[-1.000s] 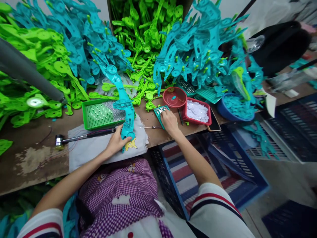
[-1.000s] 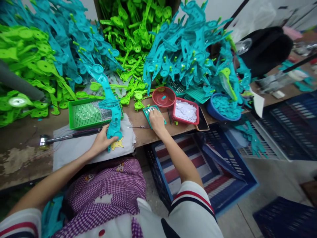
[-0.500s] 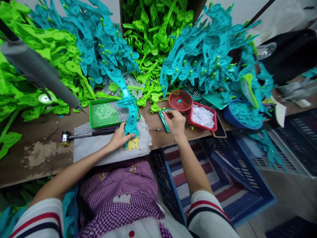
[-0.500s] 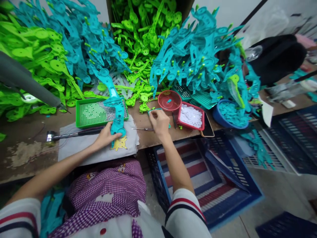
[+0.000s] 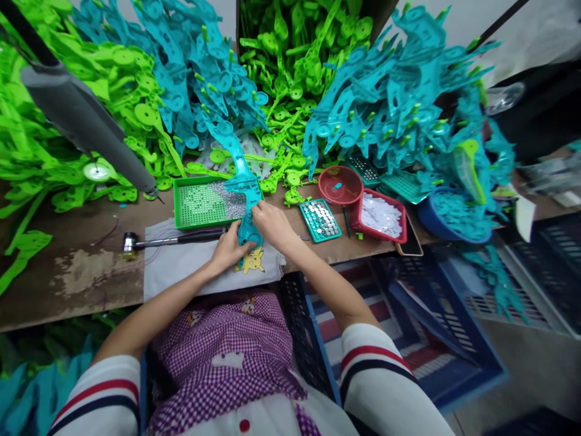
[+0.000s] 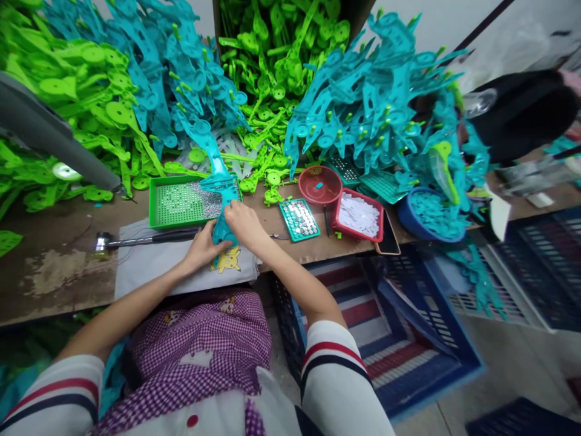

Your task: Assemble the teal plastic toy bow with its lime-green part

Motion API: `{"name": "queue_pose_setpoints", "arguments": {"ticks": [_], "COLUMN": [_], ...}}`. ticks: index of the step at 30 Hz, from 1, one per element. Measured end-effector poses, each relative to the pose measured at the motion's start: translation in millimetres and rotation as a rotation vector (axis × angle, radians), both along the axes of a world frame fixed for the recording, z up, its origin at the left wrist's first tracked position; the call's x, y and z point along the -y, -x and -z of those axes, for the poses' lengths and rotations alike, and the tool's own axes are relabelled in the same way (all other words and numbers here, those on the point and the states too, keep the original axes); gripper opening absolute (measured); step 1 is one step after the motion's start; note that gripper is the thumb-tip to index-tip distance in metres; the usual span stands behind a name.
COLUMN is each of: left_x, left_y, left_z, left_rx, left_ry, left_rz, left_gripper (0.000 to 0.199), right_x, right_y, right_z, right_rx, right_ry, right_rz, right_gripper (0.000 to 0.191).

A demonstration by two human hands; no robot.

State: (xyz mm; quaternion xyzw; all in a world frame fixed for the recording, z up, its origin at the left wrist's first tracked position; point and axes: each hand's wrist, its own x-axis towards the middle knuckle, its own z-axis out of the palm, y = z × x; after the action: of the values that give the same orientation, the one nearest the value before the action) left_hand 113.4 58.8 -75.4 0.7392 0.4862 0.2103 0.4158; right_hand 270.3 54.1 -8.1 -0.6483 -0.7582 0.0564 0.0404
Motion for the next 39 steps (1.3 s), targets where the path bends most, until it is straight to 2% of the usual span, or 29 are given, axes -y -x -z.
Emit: {"name": "queue_pose_setpoints", "arguments": {"ticks": [2,6,8,12,18,20,21,23,24,26,27,30,33,36,39], "left_x": [0,1,0,-1,-1,-1,-1,-1,-1,-1,-1,-1,0,1,1], "left_y": [0,1,1,1,1,1,1,1,1,1,1,1,0,0,0], "left_z": [0.4,0.8,1.5,3.2,2.9,1.8,1.2,-0.1,-0.7,-1.9,-2.5,-4.3,-5.1,-4.3,-2.7], "left_rx": [0.014,0.023,0.023,0.024,0.007,0.003,0.002,0.002,0.0,-0.005,-0.003,0.003,-0.003,-0.01,-0.025], "left_ry": [-0.008,-0.011,-0.015,-0.012,0.0,0.001,0.003,0.008,0.013,0.023,0.027,0.034,0.039,0.036,0.03], "left_rz": [-0.003,-0.007,-0.007,-0.02,-0.021,-0.022,-0.02,-0.018,-0.017,-0.014,-0.012,-0.014,-0.015,-0.016,-0.024], "left_gripper": [0.062,0.06,0.061,0.062,0.062,0.062,0.061,0.06,0.059,0.06,0.061,0.062,0.061,0.061,0.063], "right_x": [1,5,3,-7,-5,3,8,18,22,29,30,31,31,34,34], "right_y": [-8,-25,-28,-27,-26,-35,-43,-65,-78,-103,-112,-129,-136,-134,-107], "right_z": [1.6,20.3,33.1,53.9,63.1,61.9,60.7,57.7,56.2,54.0,53.6,56.0,60.1,60.8,57.9], "right_rx": [-0.067,-0.345,-0.384,-0.287,-0.277,-0.314,-0.334,-0.357,-0.353,-0.293,-0.253,-0.143,-0.074,-0.112,-0.277], "right_ry": [-0.049,-0.404,-0.505,-0.476,-0.467,-0.458,-0.481,-0.556,-0.592,-0.498,-0.419,-0.238,-0.221,-0.317,-0.535], "right_rz": [-0.06,-0.037,-0.071,-0.229,-0.263,-0.221,-0.146,0.126,0.321,0.556,0.606,0.571,0.454,0.364,0.332], "right_gripper": [0.021,0.022,0.026,0.03,0.036,0.036,0.035,0.032,0.031,0.027,0.024,0.02,0.021,0.022,0.027]}}
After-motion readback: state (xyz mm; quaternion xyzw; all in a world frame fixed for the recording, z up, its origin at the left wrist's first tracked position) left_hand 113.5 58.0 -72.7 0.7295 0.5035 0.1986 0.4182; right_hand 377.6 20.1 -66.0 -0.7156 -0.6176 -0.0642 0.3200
